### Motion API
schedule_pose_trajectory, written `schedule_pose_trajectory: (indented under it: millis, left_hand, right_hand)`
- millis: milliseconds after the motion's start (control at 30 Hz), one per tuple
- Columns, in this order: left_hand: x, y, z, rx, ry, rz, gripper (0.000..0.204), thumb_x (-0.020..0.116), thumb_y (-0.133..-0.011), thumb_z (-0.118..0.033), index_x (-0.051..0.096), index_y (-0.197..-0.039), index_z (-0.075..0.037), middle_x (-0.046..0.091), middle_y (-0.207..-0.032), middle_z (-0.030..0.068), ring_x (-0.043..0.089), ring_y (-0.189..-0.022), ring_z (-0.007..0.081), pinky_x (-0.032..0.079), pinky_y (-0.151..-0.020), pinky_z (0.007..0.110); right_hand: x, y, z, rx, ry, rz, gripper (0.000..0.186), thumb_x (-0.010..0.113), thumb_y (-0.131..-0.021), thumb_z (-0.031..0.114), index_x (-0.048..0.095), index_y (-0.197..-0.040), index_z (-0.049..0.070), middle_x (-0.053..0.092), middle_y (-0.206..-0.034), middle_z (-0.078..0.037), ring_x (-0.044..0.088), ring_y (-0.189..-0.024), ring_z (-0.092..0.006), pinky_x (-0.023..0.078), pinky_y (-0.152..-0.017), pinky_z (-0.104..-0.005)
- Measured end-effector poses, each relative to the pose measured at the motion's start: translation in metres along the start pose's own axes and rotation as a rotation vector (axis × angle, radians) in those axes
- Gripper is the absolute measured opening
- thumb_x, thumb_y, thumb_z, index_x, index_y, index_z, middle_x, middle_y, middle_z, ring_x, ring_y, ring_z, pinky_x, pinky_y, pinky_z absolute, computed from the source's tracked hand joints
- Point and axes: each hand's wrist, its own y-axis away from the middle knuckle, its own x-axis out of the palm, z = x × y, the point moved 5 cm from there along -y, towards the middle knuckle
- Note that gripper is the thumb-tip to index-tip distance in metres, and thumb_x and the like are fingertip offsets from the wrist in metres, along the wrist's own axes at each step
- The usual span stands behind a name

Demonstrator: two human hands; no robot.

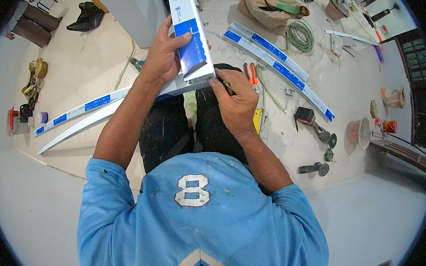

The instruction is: The person sits on the floor and uses a cordless drill to make holes in short sections of aluminum profile. They mark the profiles with a pen, drill the holes, and handle the pieces one at a time.

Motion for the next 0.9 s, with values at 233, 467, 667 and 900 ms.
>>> schedule_pose_trajectory:
  millis: [233,467,667,900]
  left_hand:
    - [0.005,0.008,-0.004,-0.008,-0.013,-0.031,0.086,0.067,-0.103,-0.003,0.016,-0.171,-0.009,0.062,-0.139,0.0332,0.073,-0.118,0.0501,0.066,-0.099,0.061]
    - [-0.001,0.002,-0.001,0.053,-0.04,-0.017,0.082,0.063,-0.105,-0.004,0.016,-0.172,-0.01,0.062,-0.14,0.0323,0.074,-0.118,0.0493,0.066,-0.099,0.059]
    - [0.006,-0.001,-0.006,0.098,0.008,0.031,0.084,0.065,-0.103,0.0,0.016,-0.171,-0.006,0.065,-0.133,0.0295,0.077,-0.112,0.0439,0.07,-0.093,0.053]
    - [-0.002,-0.008,-0.003,0.068,0.016,0.028,0.083,0.065,-0.103,0.0,0.017,-0.171,-0.006,0.065,-0.133,0.0306,0.077,-0.112,0.0437,0.071,-0.093,0.053]
  right_hand:
    - [0.002,0.005,-0.002,-0.084,-0.005,-0.065,0.014,0.082,-0.09,-0.001,0.08,-0.104,-0.002,0.079,-0.101,-0.016,0.078,-0.091,-0.0284,0.061,-0.08,-0.0375]
    - [0.001,0.008,0.0,-0.102,0.024,-0.078,0.015,0.08,-0.091,-0.002,0.08,-0.106,-0.002,0.079,-0.103,-0.017,0.078,-0.091,-0.0291,0.061,-0.08,-0.0379]
    - [0.002,0.007,0.001,-0.127,0.063,-0.053,0.016,0.078,-0.093,-0.002,0.079,-0.108,-0.002,0.08,-0.104,-0.017,0.079,-0.093,-0.0296,0.062,-0.083,-0.039]
    - [0.002,0.008,-0.003,0.014,0.004,-0.026,0.014,0.08,-0.094,0.001,0.08,-0.108,-0.003,0.08,-0.104,-0.017,0.078,-0.095,-0.0268,0.061,-0.084,-0.0372]
